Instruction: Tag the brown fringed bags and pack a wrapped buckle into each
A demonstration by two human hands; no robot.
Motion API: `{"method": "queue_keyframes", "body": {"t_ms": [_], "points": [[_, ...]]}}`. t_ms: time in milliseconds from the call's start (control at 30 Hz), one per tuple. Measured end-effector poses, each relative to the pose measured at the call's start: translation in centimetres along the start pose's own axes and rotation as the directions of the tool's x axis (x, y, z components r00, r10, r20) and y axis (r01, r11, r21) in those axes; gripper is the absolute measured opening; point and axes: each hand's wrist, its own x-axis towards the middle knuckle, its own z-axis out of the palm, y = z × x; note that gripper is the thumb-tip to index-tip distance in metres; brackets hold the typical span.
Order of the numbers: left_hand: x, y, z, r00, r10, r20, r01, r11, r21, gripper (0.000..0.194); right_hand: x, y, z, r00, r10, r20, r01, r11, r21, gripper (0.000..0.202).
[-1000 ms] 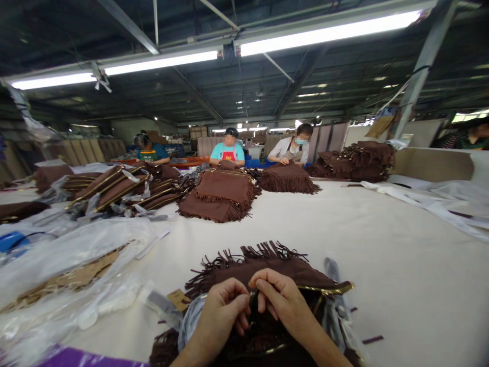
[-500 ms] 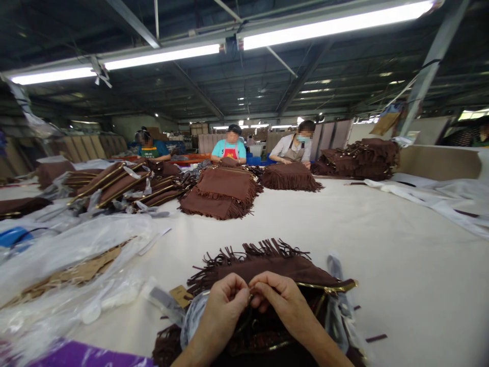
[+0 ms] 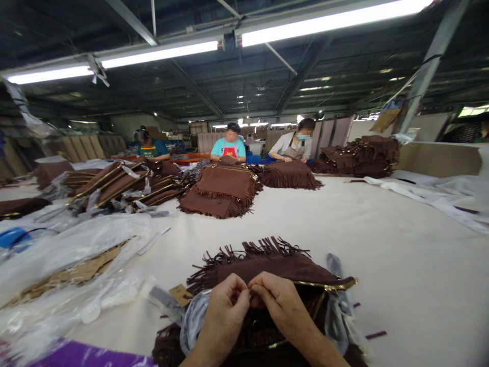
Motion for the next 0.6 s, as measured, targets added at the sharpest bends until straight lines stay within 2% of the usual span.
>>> {"method": "queue_keyframes", "body": {"t_ms": [167, 267, 367, 433, 467, 533, 600], "points": [[0.2, -0.4, 0.4, 1.0, -0.009, -0.012, 0.008, 1.0, -0.011, 0.018, 0.0, 0.2, 0.3, 0.999, -0.003, 0.042, 0.003, 1.0, 0.004, 0.028], [0.4, -0.1, -0.3, 0.999, -0.016, 0.041, 0.017, 1.0, -0.026, 0.017, 0.1, 0.4, 0.3, 0.996, 0.017, 0.086, -0.018, 1.0, 0.01, 0.027], [0.1, 0.6, -2.7, 0.995, 0.095, 0.013, -0.096, 0.988, 0.12, 0.023, 0.3, 0.3, 0.0, 0.993, 0.109, 0.037, -0.112, 0.989, 0.097, 0.027], [-0.5, 0.8, -5.2, 0.98, 0.198, -0.036, -0.172, 0.919, 0.355, 0.031, 0.3, -0.2, -0.5, 0.988, 0.157, 0.004, -0.156, 0.979, 0.131, 0.032], [-0.9, 0.6, -6.4, 0.977, 0.21, -0.022, -0.176, 0.866, 0.468, 0.032, 0.2, -0.7, -0.8, 0.987, 0.162, -0.001, -0.16, 0.979, 0.125, 0.033], [-1.8, 0.1, -8.4, 0.989, 0.128, 0.07, -0.144, 0.78, 0.609, 0.033, -0.2, -2.2, -0.9, 0.993, 0.12, 0.016, -0.12, 0.991, 0.062, 0.029], [-2.4, -0.7, -9.6, 0.987, 0.024, 0.157, -0.122, 0.749, 0.651, 0.04, -1.1, -3.9, -0.3, 0.996, -0.002, 0.086, 0.007, 0.999, -0.049, 0.022]]}}
